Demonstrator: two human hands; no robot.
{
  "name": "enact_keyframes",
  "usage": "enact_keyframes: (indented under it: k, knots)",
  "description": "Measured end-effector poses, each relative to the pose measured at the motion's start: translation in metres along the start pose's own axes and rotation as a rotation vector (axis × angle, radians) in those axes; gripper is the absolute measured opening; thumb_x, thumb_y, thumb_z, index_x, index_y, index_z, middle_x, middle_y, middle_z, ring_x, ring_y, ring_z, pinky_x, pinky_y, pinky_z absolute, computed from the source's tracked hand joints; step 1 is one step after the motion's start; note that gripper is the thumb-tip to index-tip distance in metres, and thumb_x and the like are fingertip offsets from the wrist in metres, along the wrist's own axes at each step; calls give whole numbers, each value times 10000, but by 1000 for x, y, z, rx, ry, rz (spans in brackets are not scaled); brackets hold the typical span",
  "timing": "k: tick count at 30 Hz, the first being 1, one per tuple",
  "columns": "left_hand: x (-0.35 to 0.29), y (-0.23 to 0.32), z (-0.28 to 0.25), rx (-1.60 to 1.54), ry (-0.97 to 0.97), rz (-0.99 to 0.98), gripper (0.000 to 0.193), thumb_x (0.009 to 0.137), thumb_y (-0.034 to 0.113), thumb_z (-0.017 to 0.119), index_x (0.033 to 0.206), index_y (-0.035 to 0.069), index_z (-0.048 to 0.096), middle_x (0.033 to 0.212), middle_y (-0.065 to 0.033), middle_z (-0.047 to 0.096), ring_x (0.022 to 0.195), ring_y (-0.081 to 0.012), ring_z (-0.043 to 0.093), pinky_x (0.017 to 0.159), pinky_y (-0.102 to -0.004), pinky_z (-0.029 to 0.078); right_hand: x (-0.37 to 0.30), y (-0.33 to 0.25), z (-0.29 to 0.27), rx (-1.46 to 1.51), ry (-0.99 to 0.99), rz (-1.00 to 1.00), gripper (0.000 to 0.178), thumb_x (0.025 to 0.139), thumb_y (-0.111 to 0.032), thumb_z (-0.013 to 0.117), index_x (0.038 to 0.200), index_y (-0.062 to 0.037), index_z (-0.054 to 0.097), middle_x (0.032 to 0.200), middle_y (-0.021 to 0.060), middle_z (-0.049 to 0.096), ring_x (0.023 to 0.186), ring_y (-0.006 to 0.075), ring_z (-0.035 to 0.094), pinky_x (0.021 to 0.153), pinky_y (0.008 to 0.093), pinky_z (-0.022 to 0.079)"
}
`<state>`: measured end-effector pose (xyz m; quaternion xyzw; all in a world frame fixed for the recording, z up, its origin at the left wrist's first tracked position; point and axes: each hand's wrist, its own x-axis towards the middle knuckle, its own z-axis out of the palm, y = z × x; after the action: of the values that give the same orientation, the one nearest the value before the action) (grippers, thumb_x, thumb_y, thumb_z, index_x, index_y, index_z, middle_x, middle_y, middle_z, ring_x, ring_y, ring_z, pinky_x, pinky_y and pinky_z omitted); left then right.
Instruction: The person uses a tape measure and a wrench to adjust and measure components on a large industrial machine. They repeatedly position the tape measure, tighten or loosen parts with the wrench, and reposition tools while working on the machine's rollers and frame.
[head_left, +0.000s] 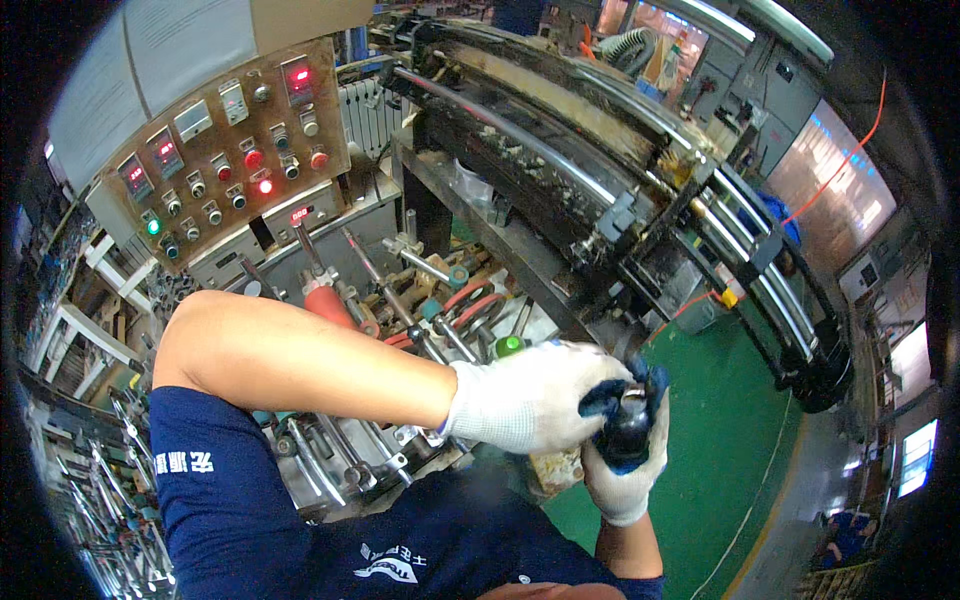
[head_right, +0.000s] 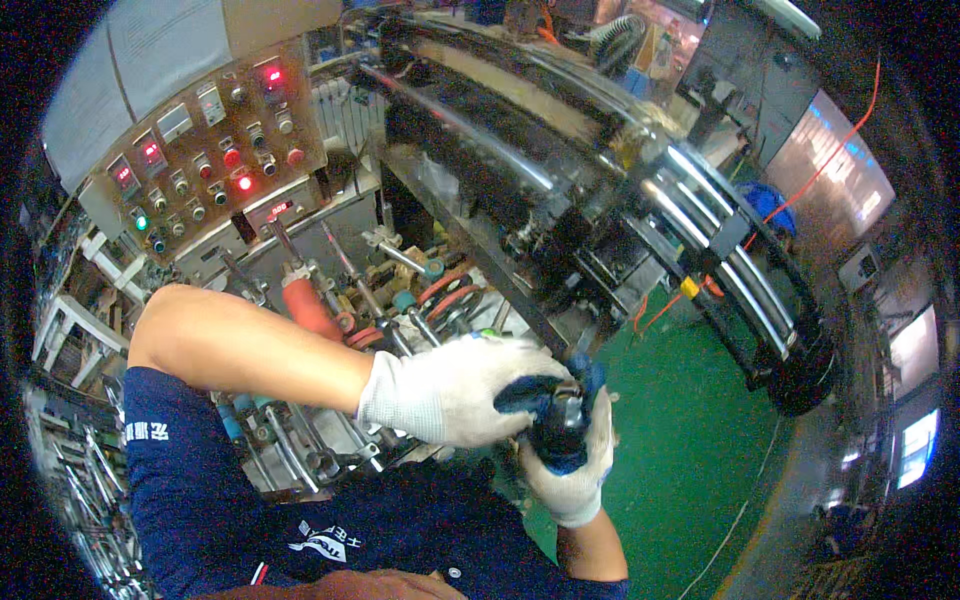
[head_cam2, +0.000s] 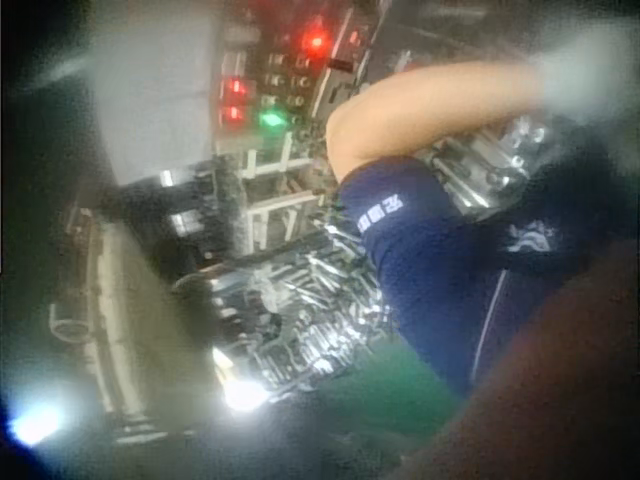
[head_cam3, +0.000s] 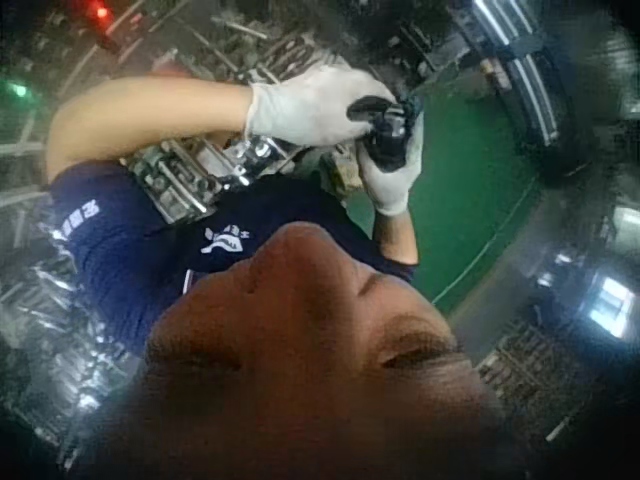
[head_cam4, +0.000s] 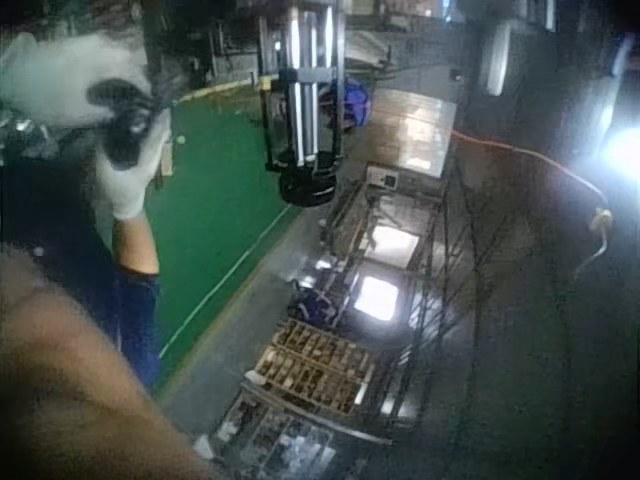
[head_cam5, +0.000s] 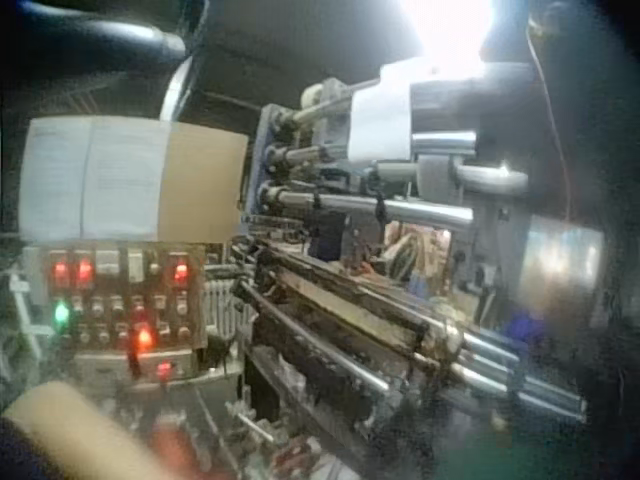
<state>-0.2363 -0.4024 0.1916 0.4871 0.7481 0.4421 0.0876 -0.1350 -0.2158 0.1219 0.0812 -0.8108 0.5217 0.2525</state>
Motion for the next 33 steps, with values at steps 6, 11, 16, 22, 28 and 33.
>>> enact_keyframes:
  k: [6,11,16,22,28,33]
  knots:
    - [5,26,-21,-138,53,162,389,859,246,726,1172,44,613,1045,-219,705,991,-423,693,886,-457,567,27,-46,-28,-257,-105,-253,866,735,-276,887,1465,-1,509,1432,297,524,1304,451,550,1087,507,465]
    - [20,21,-33,-60,40,119,436,820,282,791,1141,52,606,1002,-224,699,958,-428,695,854,-453,571,45,-64,-44,-542,-131,-428,881,717,-315,906,1453,-15,524,1323,299,578,1167,450,622,996,501,517]
    - [36,19,-66,-11,29,379,384,759,271,822,1021,50,651,925,-203,708,900,-401,704,790,-430,568,71,-100,-56,-663,-184,-522,845,678,-322,932,1355,33,572,1226,304,613,1058,448,663,905,500,550]
    - [40,17,-121,173,221,443,290,741,271,788,909,59,682,824,-128,687,741,-237,688,705,-354,548,98,-126,-90,-947,-54,-387,622,687,-59,736,1293,13,620,1227,224,633,1147,407,615,1057,447,463]
    - [24,-13,-285,-481,652,268,244,948,242,637,1047,23,679,922,-108,716,847,-231,705,736,-377,603,119,-132,-237,-1265,293,-257,331,1006,-80,529,1301,38,620,1266,172,667,1227,295,606,1118,381,411]
    - [35,-96,-370,-714,842,92,253,955,298,647,967,54,712,833,-118,725,713,-268,687,651,-420,577,177,-133,-249,-1400,192,-308,279,1031,-136,563,1245,17,653,1145,142,707,1068,263,663,966,358,491]
